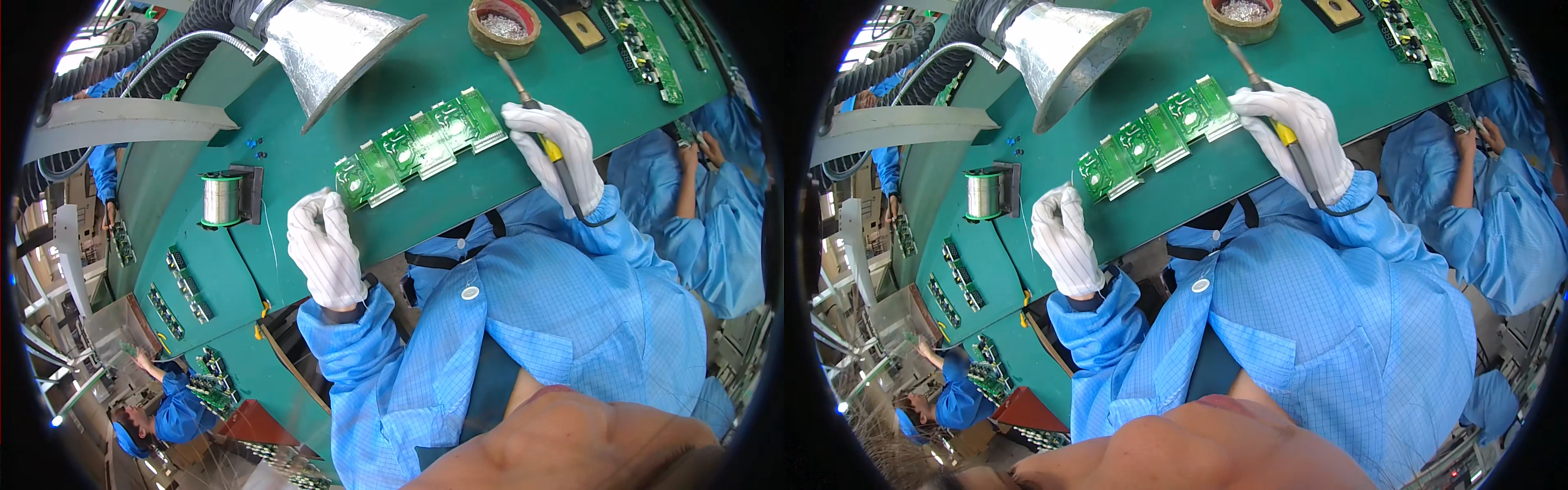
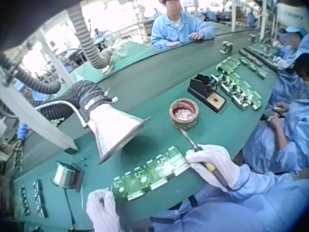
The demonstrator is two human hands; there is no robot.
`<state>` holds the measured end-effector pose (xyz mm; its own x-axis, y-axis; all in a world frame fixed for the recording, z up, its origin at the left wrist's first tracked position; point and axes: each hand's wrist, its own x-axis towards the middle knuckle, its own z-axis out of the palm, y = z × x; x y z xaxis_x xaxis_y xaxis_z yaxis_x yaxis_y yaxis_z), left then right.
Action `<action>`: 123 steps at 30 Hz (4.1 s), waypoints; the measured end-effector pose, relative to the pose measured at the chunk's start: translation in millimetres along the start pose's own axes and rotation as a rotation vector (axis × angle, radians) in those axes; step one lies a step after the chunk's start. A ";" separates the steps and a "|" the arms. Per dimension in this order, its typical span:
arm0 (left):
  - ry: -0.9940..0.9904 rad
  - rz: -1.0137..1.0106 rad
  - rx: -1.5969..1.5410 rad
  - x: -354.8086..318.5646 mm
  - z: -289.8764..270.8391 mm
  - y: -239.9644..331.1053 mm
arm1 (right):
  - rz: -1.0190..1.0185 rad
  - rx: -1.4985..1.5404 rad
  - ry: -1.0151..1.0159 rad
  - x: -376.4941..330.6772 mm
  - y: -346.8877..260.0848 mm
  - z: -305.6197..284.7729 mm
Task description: Soldering electronic components onto a printed circuit board at a factory assembly line.
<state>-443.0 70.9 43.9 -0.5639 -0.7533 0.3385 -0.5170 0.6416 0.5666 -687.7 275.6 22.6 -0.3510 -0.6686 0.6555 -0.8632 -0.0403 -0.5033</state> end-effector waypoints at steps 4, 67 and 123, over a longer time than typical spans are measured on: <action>-0.024 0.102 -0.029 19.0 5.7 0.9 | 0.059 0.107 0.016 -6.1 -15.0 -0.8; -0.775 0.209 -0.585 -10.2 6.5 43.3 | 0.008 0.389 -0.325 47.4 -19.9 14.8; -0.295 -0.490 -0.992 -0.6 9.7 -2.7 | 0.064 0.154 -0.273 24.8 9.5 -18.4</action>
<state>-447.6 71.0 34.9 -0.6391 -0.7434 -0.1973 -0.0605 -0.2071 0.9765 -711.3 272.3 44.4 -0.2745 -0.8474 0.4546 -0.7699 -0.0896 -0.6318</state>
